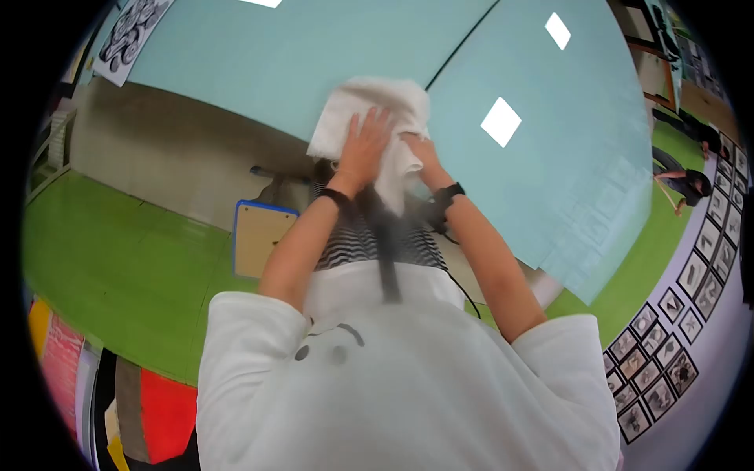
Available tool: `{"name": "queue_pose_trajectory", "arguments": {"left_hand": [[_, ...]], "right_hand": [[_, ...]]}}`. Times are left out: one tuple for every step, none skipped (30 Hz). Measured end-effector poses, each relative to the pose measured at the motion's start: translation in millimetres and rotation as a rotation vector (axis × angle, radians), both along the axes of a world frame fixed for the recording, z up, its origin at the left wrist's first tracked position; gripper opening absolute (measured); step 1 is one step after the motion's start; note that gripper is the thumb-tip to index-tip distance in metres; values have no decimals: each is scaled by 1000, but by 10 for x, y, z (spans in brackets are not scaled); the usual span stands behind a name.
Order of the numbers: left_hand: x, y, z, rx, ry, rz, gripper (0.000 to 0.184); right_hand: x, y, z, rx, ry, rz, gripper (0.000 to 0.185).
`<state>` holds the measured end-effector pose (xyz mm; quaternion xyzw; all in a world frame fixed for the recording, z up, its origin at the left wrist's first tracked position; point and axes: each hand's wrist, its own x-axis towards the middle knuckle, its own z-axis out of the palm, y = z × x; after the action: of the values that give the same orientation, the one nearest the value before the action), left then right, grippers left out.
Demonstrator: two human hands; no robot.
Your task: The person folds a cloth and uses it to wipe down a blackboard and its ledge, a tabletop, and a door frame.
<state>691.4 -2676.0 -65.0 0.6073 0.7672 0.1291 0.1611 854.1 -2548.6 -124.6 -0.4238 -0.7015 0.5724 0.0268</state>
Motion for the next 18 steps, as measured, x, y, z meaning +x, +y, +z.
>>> {"name": "queue_pose_trajectory", "arguments": {"left_hand": [[0,-3,-14,33,-19,5,65],[-9,-30,-32,24,10,8,64],[13,-36,-29,19,36,6,64],[35,-34,-19,21,62,1,63],[57,-28,-3,57,92,11,58],[78,0,-47,48,141,10,58],[90,20,-91,42,192,8,58],[138,0,-120,32,244,2,58],[124,-7,99,16,286,-28,61],[42,-61,66,60,-65,30,50],[-27,-42,35,94,-416,82,41],[70,69,922,127,-617,392,32],[71,86,1298,177,-613,548,34],[320,191,2262,397,-607,394,39],[503,210,2764,535,-436,229,45],[746,234,3124,588,-382,61,46],[999,246,3381,599,-381,-98,47],[1267,293,3602,578,-385,-265,48]], "right_hand": [[-27,43,-99,14,6,-8,27],[25,-29,-173,-65,3,-95,28],[10,-111,-137,-140,2,-188,30],[-247,-114,367,-300,-4,-359,36],[-369,-123,652,-453,0,-530,44],[-363,-156,589,-318,-25,-509,42],[-384,-181,489,-183,-49,-491,41],[-341,-231,410,-52,-75,-476,40],[-280,-278,429,-18,-87,-416,43],[-231,-269,496,16,-92,-363,45],[-185,-222,563,53,-97,-315,48],[-84,-154,621,90,-119,-268,48],[80,-116,686,119,-147,-224,48],[282,-130,704,140,-181,-180,48],[560,-88,657,216,-172,-131,47],[887,-43,686,221,-182,-176,47],[1210,18,722,233,-198,-214,46],[1551,85,766,249,-218,-248,46]]}}
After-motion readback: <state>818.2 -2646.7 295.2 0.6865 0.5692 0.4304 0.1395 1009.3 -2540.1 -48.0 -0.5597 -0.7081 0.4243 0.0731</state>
